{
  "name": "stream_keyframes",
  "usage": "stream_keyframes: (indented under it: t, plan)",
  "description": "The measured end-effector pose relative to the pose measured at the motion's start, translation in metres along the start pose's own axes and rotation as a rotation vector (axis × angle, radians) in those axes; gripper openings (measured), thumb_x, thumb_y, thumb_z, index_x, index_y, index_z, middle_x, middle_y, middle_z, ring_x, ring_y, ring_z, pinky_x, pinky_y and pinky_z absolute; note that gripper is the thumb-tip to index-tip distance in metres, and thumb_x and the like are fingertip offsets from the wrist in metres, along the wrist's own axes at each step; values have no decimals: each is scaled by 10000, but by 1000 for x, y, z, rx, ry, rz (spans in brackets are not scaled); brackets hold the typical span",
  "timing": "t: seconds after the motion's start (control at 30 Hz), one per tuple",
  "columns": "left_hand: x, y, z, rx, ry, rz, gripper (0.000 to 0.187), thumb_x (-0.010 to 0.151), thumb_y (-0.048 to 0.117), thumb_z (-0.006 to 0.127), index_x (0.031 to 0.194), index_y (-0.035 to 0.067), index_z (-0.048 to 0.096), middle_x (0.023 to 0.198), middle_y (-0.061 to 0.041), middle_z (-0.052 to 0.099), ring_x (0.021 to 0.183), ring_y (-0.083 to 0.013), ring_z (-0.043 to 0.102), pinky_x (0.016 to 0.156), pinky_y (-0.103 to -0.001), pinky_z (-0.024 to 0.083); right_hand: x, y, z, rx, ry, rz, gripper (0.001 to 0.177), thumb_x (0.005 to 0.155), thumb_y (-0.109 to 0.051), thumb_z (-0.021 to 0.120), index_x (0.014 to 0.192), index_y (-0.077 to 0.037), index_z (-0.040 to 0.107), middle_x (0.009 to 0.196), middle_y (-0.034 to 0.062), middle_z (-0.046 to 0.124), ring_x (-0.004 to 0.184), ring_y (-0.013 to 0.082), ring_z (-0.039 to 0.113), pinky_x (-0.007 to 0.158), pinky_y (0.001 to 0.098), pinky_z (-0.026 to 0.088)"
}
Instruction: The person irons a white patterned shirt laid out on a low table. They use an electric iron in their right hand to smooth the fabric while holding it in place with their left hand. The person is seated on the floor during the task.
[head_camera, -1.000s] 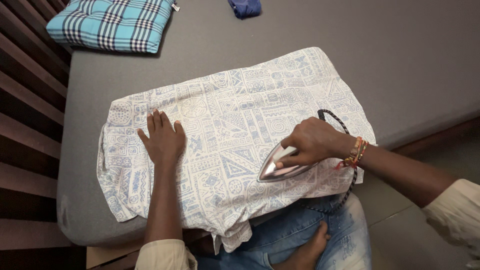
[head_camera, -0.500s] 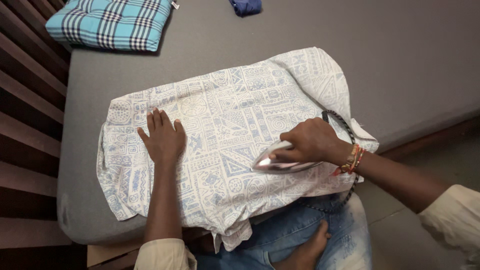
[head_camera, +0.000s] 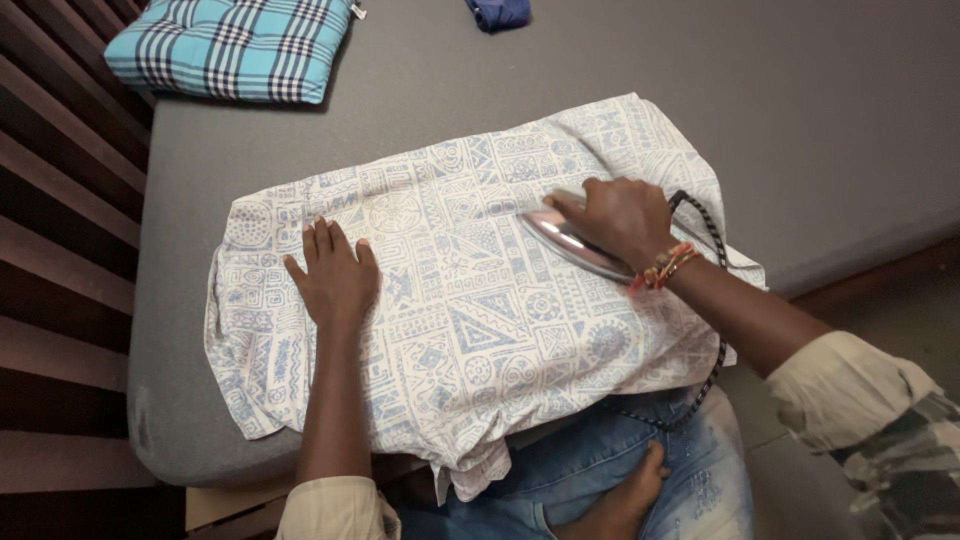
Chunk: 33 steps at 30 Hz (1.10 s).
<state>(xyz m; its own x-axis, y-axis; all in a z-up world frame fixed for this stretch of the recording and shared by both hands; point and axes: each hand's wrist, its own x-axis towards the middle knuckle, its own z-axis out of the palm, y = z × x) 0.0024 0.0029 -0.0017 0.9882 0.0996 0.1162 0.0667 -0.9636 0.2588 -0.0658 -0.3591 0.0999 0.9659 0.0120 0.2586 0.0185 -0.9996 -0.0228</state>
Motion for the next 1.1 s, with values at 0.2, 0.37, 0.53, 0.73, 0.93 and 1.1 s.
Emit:
stream_keyframes:
  t: [0.2,0.37,0.53,0.73,0.93,1.1]
  plan:
    - [-1,0,-1,-11,-5,4,679,1013,430,310,1585,68,271,1687,-66,181,1557,-221,96,1227,-565,38,14,16,0,25,-33,114,739,987,-695,438,804,-50,748,514,101,636,431,231,628,374,384,444]
    - [-2,2,-5,-16,-24,-2,677,1013,429,314,1585,68,275,1690,-63,185,1562,-216,98,1232,-566,38,16,30,1,2,-26,204,736,1013,-678,446,802,-47,761,541,105,650,454,250,641,412,406,439]
    - [-1,1,-5,-18,0,9,680,1012,428,320,1582,59,282,1685,-73,193,1556,-225,107,1225,-569,44,28,63,7,-60,66,254,714,1028,-668,486,842,-49,789,638,164,674,562,297,661,478,428,469]
    - [-1,1,-4,-33,17,13,670,1014,422,337,1574,53,313,1686,-73,215,1559,-232,130,1225,-580,61,42,84,6,-74,-65,446,785,1045,-709,447,818,-32,773,659,184,699,610,323,711,510,445,501]
    - [0,-1,1,-13,28,17,670,1016,424,342,1574,53,315,1685,-71,217,1557,-233,136,1225,-582,63,57,117,22,-111,67,491,734,1025,-713,495,898,-55,797,668,195,696,602,358,696,510,468,494]
    - [2,-1,3,-23,44,23,667,1017,428,328,1568,53,308,1676,-71,206,1542,-236,130,1216,-577,58,71,138,36,-131,95,499,760,1045,-728,495,908,-47,803,697,196,714,631,363,704,541,460,507]
